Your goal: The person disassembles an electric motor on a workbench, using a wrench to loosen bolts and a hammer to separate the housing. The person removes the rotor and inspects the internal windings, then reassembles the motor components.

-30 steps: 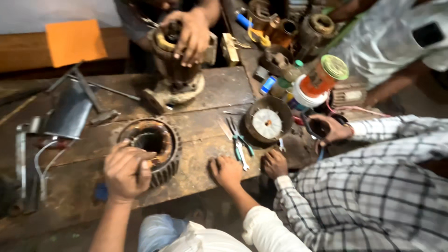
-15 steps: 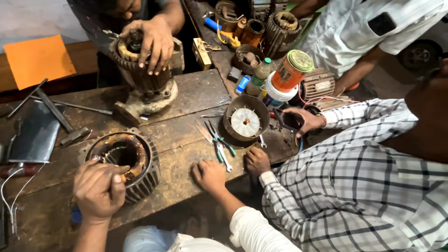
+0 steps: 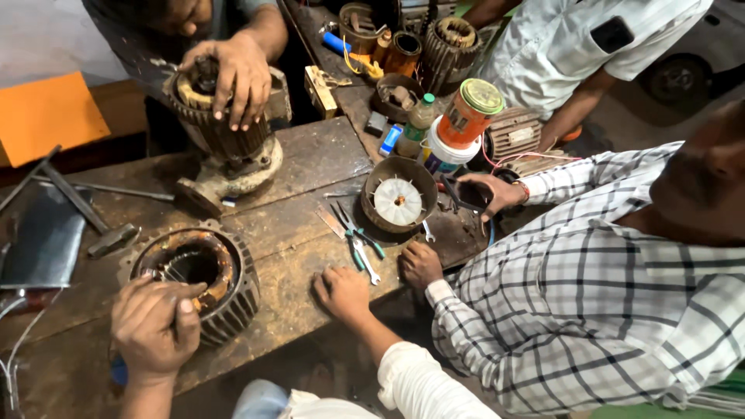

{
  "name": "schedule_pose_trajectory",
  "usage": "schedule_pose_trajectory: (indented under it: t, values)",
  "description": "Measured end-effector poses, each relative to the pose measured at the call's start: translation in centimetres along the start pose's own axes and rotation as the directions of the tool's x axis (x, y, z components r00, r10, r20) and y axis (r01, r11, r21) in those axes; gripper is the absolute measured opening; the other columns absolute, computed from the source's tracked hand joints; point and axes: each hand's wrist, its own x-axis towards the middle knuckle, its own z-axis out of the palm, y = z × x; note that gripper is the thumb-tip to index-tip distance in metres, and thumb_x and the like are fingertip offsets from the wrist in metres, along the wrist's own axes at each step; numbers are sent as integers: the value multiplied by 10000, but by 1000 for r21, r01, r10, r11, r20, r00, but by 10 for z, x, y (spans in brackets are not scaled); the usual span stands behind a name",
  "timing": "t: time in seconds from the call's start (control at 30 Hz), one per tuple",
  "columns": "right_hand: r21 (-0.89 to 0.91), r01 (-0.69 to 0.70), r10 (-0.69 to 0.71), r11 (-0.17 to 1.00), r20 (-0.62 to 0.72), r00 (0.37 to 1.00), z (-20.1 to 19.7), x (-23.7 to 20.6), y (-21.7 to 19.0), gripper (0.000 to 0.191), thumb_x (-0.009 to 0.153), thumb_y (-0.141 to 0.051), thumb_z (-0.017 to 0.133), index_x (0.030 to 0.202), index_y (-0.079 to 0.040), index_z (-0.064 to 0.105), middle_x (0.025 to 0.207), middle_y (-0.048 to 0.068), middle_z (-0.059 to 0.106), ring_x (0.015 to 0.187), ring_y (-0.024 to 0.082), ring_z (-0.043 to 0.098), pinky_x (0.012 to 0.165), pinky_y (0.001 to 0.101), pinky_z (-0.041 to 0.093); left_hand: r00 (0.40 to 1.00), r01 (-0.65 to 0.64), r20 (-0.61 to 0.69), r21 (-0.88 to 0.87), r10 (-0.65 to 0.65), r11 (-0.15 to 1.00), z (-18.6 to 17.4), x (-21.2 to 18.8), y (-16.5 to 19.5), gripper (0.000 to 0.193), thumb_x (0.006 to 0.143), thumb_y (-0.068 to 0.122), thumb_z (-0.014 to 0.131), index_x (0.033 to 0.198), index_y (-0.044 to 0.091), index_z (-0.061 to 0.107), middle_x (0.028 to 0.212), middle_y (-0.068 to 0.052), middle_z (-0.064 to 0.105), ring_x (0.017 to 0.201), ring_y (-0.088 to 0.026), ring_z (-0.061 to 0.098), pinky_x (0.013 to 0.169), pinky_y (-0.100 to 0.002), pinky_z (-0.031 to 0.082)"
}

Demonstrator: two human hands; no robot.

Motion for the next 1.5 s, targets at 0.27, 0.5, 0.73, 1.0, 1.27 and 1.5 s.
schedule_pose_trajectory:
  t: [0.27, 0.5, 0.73, 1.0, 1.27, 1.5]
  values:
    - [-12, -21, 21, 1000, 29, 999, 2, -1, -2, 288, 936, -339, 667, 764, -108, 665, 785, 88, 673, 775, 312, 669, 650, 459, 516, 1000, 8, 25, 30, -9, 1000, -3, -3, -2, 290, 1033, 244, 527, 929, 107, 761, 871, -84, 695, 857, -253, 686, 1039, -417, 505]
    - [-11, -17, 17, 1000, 3, 1000, 7, -2, -3, 291, 935, -331, 664, 751, -107, 658, 775, 94, 666, 769, 321, 663, 649, 466, 513, 999, 22, 25, 11, -22, 1000, -3, -2, -2, 275, 1022, 242, 536, 925, 118, 761, 872, -77, 698, 915, -248, 689, 1041, -425, 499]
    - [-7, -39, 39, 999, 19, 999, 8, -1, -3, 303, 940, -338, 664, 748, -103, 662, 762, 104, 658, 757, 334, 654, 644, 466, 512, 997, 32, 75, 18, -34, 999, -5, -2, -4, 247, 1007, 230, 557, 938, 118, 765, 892, -63, 709, 947, -239, 695, 1038, -411, 485]
    - [-46, -148, 147, 988, -20, 989, 14, -5, -14, 260, 933, -335, 662, 807, -108, 671, 828, 98, 663, 836, 328, 648, 725, 455, 514, 994, 36, 107, -9, -35, 999, -10, 3, -6, 216, 969, 228, 576, 959, 119, 763, 892, -65, 711, 961, -247, 696, 1074, -448, 477]
    - [-73, -137, 134, 988, -42, 990, 27, -3, -17, 258, 920, -328, 685, 792, -105, 658, 817, 90, 655, 814, 321, 642, 716, 451, 502, 998, 10, 68, -25, -8, 1000, -15, 7, -13, 198, 930, 224, 607, 936, 103, 765, 898, -83, 717, 951, -257, 695, 1033, -463, 483]
    - [-100, -129, 122, 987, -69, 990, 28, 1, -21, 254, 911, -326, 699, 786, -111, 650, 808, 88, 646, 821, 315, 629, 715, 445, 483, 998, 22, 63, -37, -20, 999, -18, 11, -13, 172, 915, 212, 622, 925, 109, 758, 879, -67, 715, 934, -241, 698, 1039, -461, 481]
